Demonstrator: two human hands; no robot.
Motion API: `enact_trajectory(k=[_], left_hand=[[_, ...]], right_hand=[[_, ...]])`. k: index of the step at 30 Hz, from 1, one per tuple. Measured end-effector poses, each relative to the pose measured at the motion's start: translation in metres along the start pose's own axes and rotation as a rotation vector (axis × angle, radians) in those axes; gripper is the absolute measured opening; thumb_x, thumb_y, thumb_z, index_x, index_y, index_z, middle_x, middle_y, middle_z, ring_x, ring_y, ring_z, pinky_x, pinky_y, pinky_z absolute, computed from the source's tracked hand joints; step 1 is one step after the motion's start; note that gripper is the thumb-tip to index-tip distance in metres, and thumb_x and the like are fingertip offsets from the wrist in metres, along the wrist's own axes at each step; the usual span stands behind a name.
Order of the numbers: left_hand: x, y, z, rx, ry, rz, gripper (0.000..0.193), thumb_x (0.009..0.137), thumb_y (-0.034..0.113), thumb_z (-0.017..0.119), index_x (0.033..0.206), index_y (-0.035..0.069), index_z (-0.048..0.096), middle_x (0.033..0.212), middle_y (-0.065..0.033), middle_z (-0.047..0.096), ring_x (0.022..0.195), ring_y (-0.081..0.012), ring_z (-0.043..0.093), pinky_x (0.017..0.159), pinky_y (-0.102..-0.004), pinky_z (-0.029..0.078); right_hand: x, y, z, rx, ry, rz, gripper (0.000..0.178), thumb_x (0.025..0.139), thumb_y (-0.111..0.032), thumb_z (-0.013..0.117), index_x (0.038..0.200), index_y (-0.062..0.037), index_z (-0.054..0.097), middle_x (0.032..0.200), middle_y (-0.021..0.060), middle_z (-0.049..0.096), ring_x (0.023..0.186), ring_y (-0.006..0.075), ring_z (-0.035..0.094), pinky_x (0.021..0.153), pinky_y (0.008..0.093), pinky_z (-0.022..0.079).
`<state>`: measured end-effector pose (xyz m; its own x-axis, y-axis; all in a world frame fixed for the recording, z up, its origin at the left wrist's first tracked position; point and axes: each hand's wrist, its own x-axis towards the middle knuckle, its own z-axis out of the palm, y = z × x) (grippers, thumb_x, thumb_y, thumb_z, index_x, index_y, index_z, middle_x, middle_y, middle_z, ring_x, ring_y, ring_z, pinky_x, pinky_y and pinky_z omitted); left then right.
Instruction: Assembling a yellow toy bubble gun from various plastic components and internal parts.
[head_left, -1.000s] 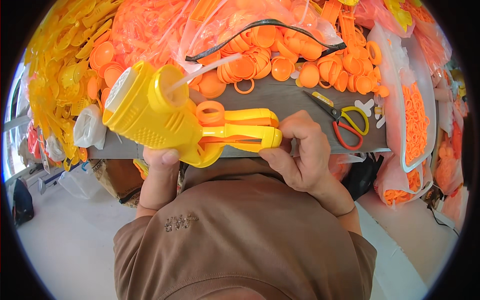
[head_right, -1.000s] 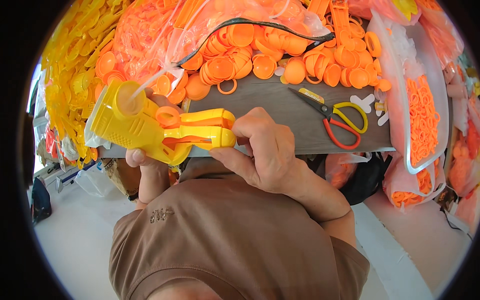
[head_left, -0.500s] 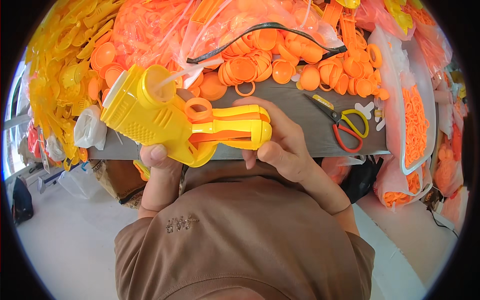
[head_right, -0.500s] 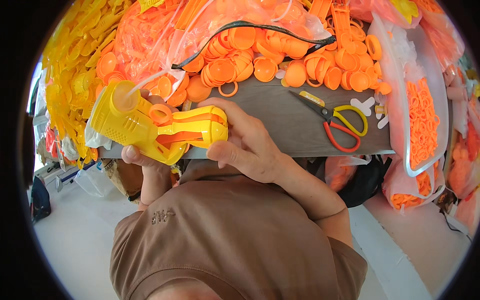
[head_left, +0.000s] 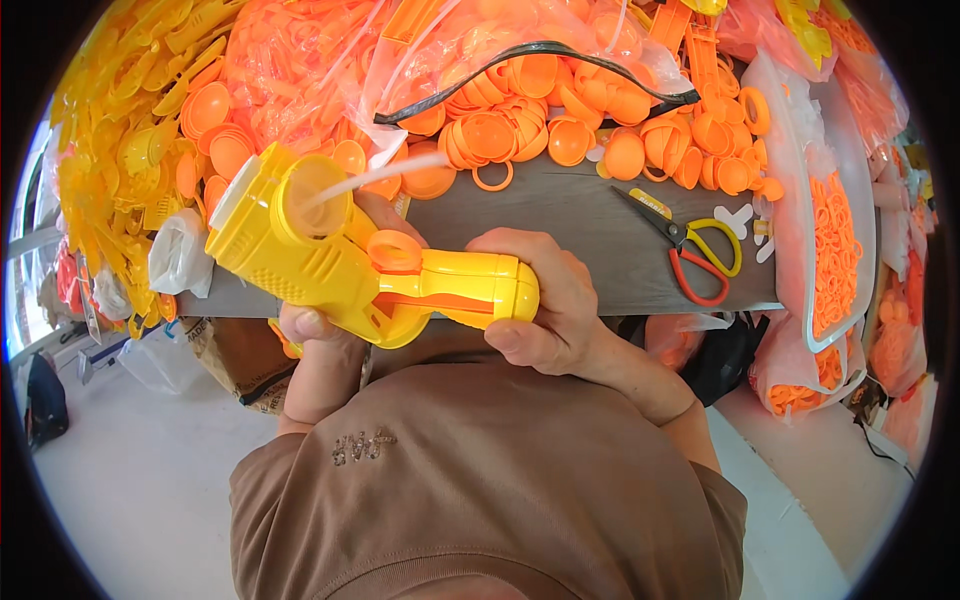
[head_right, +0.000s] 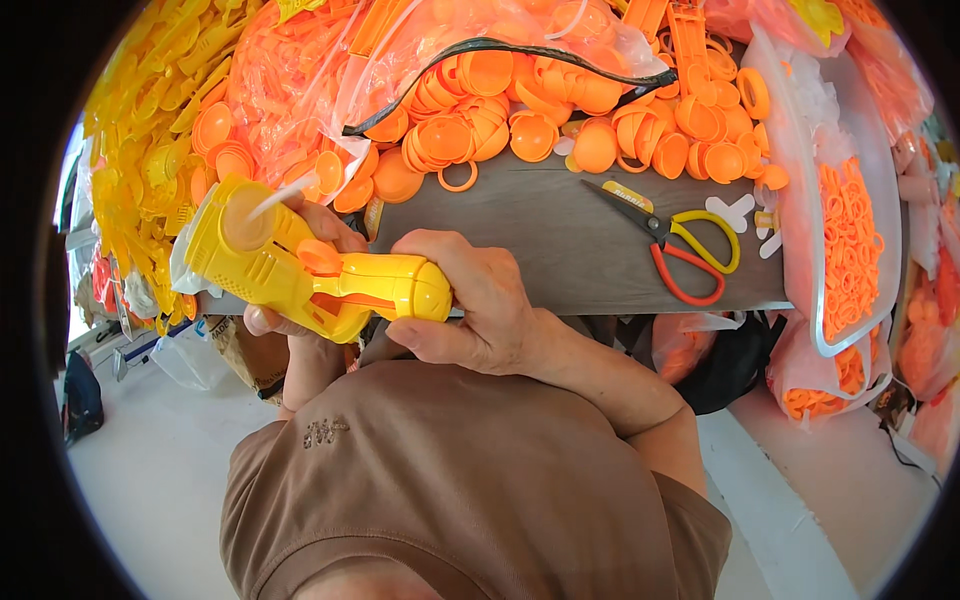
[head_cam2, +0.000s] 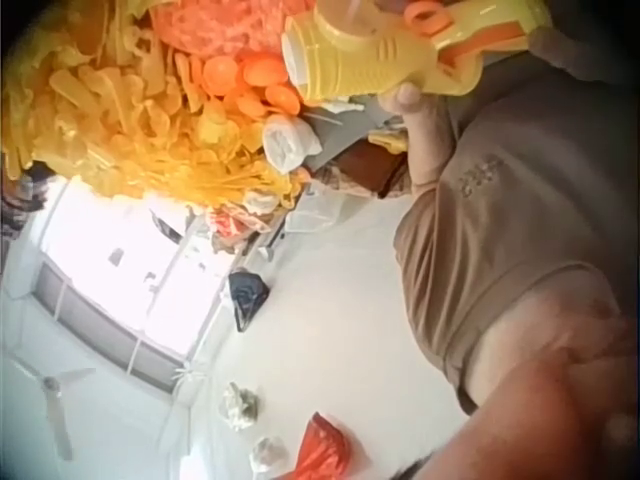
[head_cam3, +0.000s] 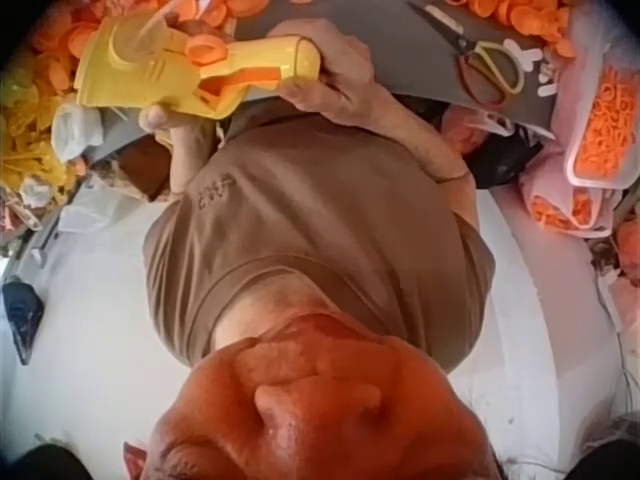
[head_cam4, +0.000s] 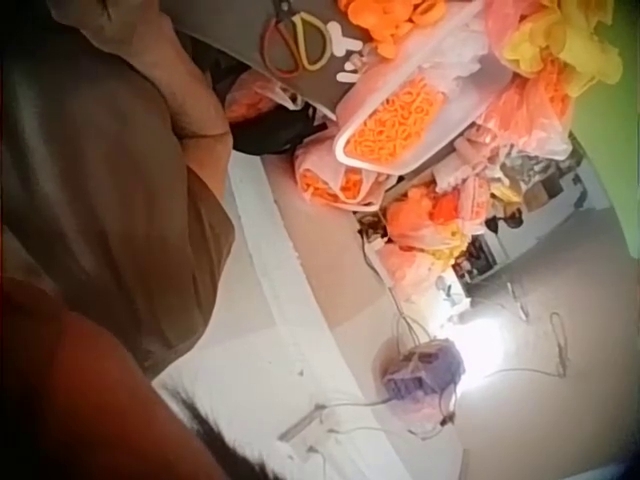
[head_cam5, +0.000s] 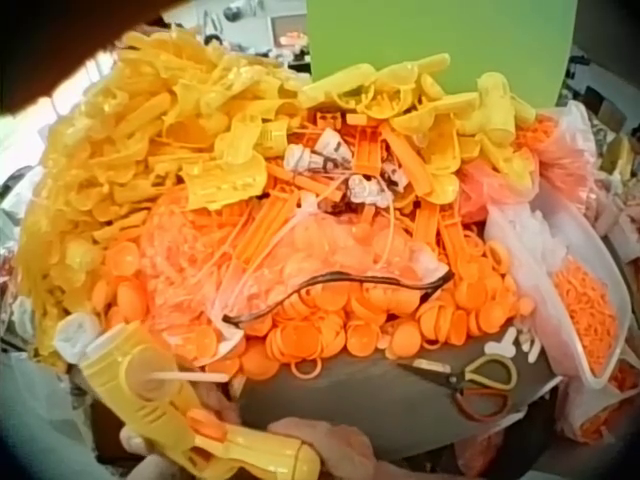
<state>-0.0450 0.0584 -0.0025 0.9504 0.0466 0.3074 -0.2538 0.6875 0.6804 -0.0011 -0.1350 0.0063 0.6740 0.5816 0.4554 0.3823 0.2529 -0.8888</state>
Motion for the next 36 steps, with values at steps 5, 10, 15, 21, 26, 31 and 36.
enact_trajectory(k=[5, 10, 15, 21, 26, 31, 36], left_hand=[[-0.002, -0.002, 0.005, -0.08, 0.087, -0.027, 0.082, 0.053, 0.043, 0.073, 0.116, 0.0, 0.043, 0.091, -0.0156, 0.053, 0.074, -0.025, 0.057, 0.065, -0.0363, 0.051], [0.0, -0.004, 0.001, -0.21, 0.037, -0.035, 0.086, 0.055, 0.039, 0.074, 0.124, 0.004, 0.037, 0.092, -0.0155, 0.053, 0.078, -0.0272, 0.059, 0.067, -0.0402, 0.052], [0.007, -0.005, 0.004, -0.273, -0.105, -0.066, 0.092, 0.057, 0.035, 0.076, 0.13, 0.004, 0.028, 0.09, -0.0179, 0.052, 0.081, -0.0305, 0.06, 0.071, -0.0447, 0.052], [0.004, -0.006, 0.004, -0.282, -0.013, -0.037, 0.095, 0.057, 0.04, 0.075, 0.129, -0.002, 0.029, 0.084, -0.0173, 0.053, 0.068, -0.0258, 0.057, 0.06, -0.0386, 0.049], [0.002, -0.01, 0.004, -0.135, 0.109, -0.054, 0.088, 0.058, 0.048, 0.071, 0.121, -0.004, 0.039, 0.083, -0.0153, 0.054, 0.063, -0.0221, 0.055, 0.055, -0.0337, 0.047], [0.001, -0.009, 0.008, -0.117, 0.134, -0.031, 0.089, 0.057, 0.053, 0.069, 0.12, -0.003, 0.04, 0.087, -0.0156, 0.055, 0.068, -0.0236, 0.057, 0.06, -0.0351, 0.05], [-0.007, 0.002, 0.014, 0.221, 0.21, -0.061, 0.092, 0.062, 0.053, 0.069, 0.128, 0.001, 0.032, 0.081, -0.0123, 0.052, 0.067, -0.0244, 0.057, 0.062, -0.0386, 0.051]], right_hand=[[-0.001, 0.004, 0.002, 0.152, -0.037, 0.074, 0.056, 0.082, -0.037, 0.062, 0.111, 0.0087, 0.047, 0.09, 0.0132, 0.061, 0.072, 0.0178, 0.06, 0.063, 0.0287, 0.048], [0.003, 0.001, 0.002, -0.059, -0.057, -0.095, 0.057, 0.081, -0.036, 0.064, 0.109, 0.0097, 0.047, 0.086, 0.014, 0.061, 0.065, 0.019, 0.061, 0.057, 0.0298, 0.049], [0.009, -0.003, 0.002, -0.191, -0.044, -0.269, 0.06, 0.081, -0.039, 0.064, 0.108, 0.0117, 0.046, 0.079, 0.0142, 0.061, 0.055, 0.0213, 0.059, 0.047, 0.0276, 0.047], [0.011, 0.004, 0.009, -0.024, 0.035, -0.174, 0.06, 0.081, -0.04, 0.064, 0.108, 0.0107, 0.047, 0.083, 0.0147, 0.061, 0.055, 0.0221, 0.059, 0.05, 0.0288, 0.048], [0.01, -0.003, 0.006, -0.076, 0.003, -0.142, 0.056, 0.081, -0.037, 0.063, 0.108, 0.0095, 0.047, 0.087, 0.0151, 0.062, 0.064, 0.02, 0.061, 0.058, 0.0285, 0.049], [0.009, -0.006, 0.001, -0.202, -0.067, -0.136, 0.053, 0.084, -0.035, 0.059, 0.109, 0.0102, 0.048, 0.089, 0.0149, 0.062, 0.073, 0.0174, 0.062, 0.064, 0.0273, 0.049], [0.003, 0.004, 0.002, 0.165, 0.016, 0.029, 0.059, 0.086, -0.041, 0.056, 0.109, 0.0123, 0.048, 0.089, 0.0161, 0.063, 0.073, 0.0168, 0.062, 0.065, 0.0269, 0.05]])
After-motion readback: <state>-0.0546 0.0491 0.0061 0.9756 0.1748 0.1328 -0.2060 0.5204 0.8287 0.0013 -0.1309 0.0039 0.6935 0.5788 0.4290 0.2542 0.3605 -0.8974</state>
